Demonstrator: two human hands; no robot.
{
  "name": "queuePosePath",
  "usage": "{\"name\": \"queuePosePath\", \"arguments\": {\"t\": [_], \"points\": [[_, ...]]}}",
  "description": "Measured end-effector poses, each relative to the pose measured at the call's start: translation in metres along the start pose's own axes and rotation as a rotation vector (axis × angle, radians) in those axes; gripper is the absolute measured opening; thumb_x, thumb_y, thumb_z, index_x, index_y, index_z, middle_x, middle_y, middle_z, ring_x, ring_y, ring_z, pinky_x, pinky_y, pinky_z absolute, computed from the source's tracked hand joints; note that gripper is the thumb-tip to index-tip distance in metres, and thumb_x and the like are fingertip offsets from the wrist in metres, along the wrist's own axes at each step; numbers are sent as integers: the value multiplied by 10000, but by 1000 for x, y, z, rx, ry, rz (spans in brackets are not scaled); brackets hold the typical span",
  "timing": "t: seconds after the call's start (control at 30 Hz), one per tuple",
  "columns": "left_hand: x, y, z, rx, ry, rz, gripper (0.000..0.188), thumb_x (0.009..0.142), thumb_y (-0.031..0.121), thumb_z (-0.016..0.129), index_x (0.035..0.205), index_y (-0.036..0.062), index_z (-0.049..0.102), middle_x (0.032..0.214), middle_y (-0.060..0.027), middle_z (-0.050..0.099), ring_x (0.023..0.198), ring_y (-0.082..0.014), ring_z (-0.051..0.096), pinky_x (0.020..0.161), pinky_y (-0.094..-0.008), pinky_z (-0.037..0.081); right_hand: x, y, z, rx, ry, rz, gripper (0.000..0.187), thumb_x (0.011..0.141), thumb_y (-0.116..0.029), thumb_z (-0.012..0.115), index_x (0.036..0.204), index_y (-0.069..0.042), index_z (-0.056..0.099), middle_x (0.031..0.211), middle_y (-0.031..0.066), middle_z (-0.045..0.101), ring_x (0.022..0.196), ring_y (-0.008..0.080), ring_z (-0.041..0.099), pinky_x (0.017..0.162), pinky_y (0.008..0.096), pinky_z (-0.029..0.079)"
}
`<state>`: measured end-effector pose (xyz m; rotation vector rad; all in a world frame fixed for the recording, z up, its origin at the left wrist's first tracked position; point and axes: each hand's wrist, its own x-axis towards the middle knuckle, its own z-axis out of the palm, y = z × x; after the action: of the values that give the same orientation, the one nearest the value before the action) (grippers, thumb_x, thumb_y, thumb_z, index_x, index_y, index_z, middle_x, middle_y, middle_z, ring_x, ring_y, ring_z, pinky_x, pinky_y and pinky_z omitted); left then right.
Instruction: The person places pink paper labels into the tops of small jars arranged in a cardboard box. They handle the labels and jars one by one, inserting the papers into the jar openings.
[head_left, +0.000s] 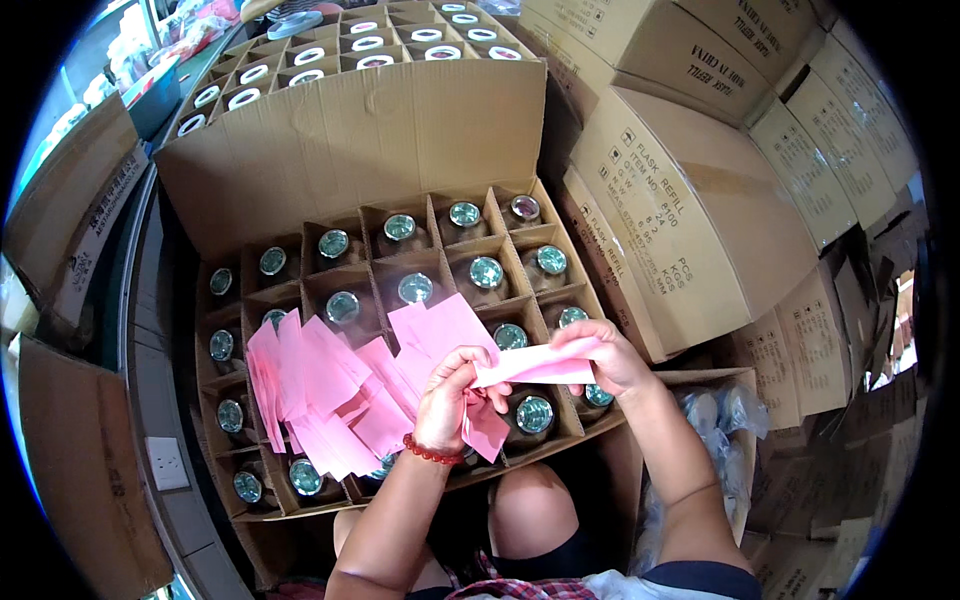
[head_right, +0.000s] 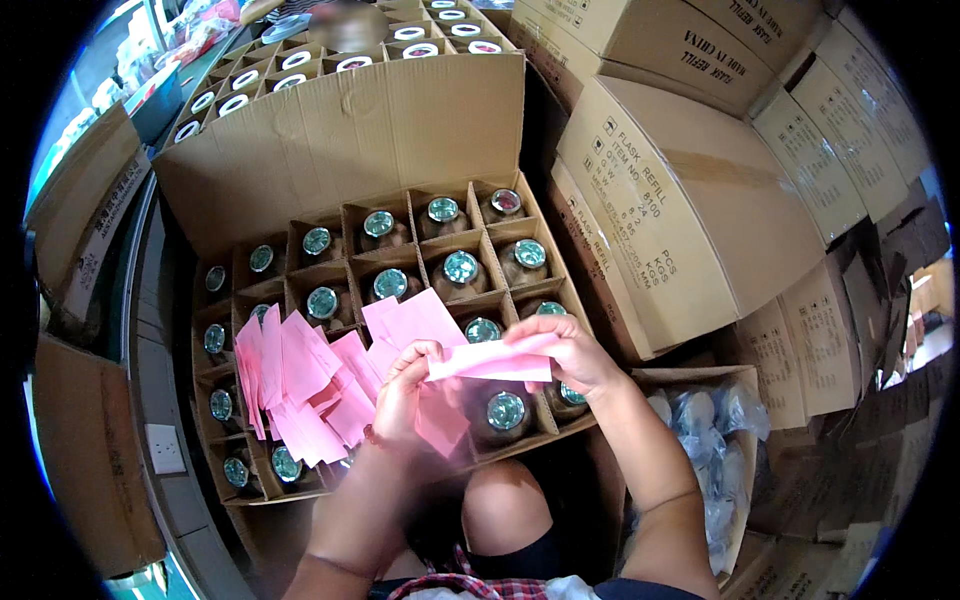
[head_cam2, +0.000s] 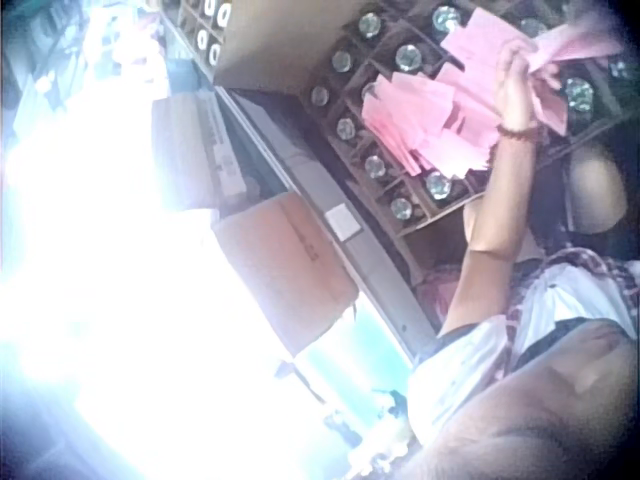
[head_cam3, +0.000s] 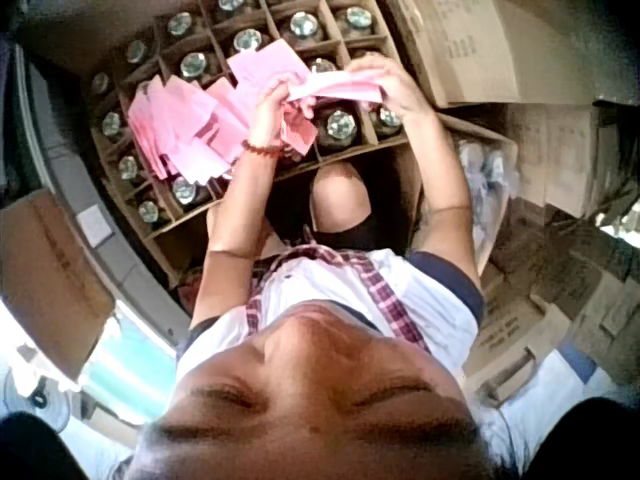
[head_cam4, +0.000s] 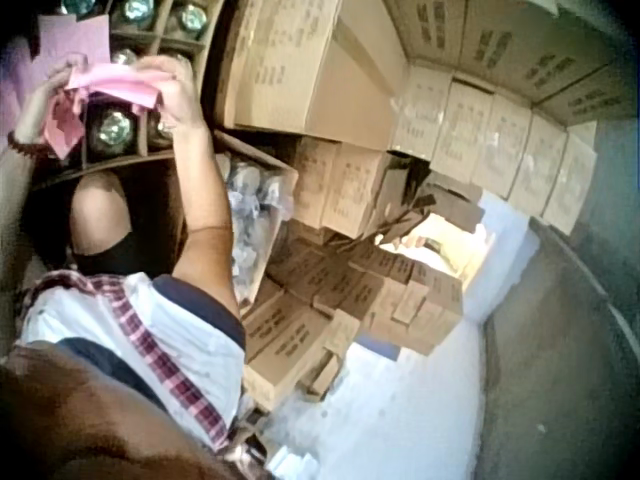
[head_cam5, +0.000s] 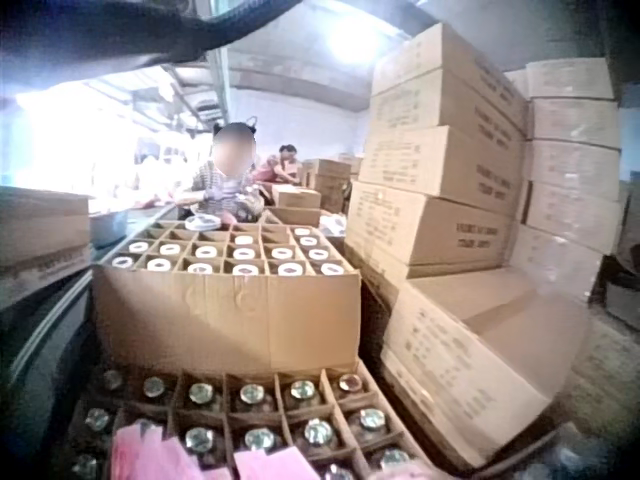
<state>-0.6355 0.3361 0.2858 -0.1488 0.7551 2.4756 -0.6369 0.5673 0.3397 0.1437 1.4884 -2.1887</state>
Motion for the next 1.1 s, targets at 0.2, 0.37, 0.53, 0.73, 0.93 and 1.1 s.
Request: {"name": "queuePosePath", "arguments": {"t": [0.2, 0.37, 0.53, 0.73, 0.93, 1.1], "points": [[-1, 1, -8, -310, -61, -178, 213, 866, 151, 390, 1033, 70, 494, 916, -249, 655, 471, -237, 550, 397, -251, 379, -24, -8, 24, -462, -112, -149, 335, 766, 19, 644, 1097, 4, 599, 1099, 94, 569, 969, 194, 602, 802, 309, 517], [-5, -1, 7, -135, 51, -161, 363, 873, 181, 423, 1206, 40, 454, 1052, -224, 640, 529, -189, 584, 395, -225, 359, -21, -16, 21, -533, 17, -321, 164, 876, -4, 587, 1026, 30, 644, 1169, 155, 607, 910, 209, 654, 716, 279, 546], [-2, 2, 0, 97, 101, -91, 547, 914, 367, 486, 1330, 31, 370, 1009, -155, 632, 558, -148, 560, 411, -222, 377, 8, -43, -23, -1145, 427, -584, 181, 900, -74, 590, 1040, 24, 647, 851, 73, 662, 703, 119, 601, 627, 250, 490], [3, 3, 0, -228, 9, -6, 552, 837, 256, 499, 1324, 26, 380, 1191, -161, 533, 928, -241, 566, 628, -319, 499, 71, -65, -74, -1482, 407, -462, 138, 852, -155, 626, 895, -36, 681, 773, 167, 664, 718, 287, 665, 663, 363, 512], [1, 5, -1, -191, -33, 11, 629, 652, -159, 440, 1256, 15, 428, 1301, -165, 476, 1236, -305, 468, 895, -413, 520, 106, -61, -64, -1415, 336, -339, 128, 856, -120, 595, 885, -26, 676, 735, 160, 668, 612, 253, 661, 607, 343, 523], [-1, 1, -9, -137, 39, 4, 389, 804, -93, 541, 1175, 19, 503, 1066, -117, 619, 999, -229, 627, 838, -341, 536, 97, -56, -45, -1190, 357, -297, 118, 870, -91, 578, 875, -4, 658, 707, 153, 669, 570, 190, 662, 542, 311, 517]]}}
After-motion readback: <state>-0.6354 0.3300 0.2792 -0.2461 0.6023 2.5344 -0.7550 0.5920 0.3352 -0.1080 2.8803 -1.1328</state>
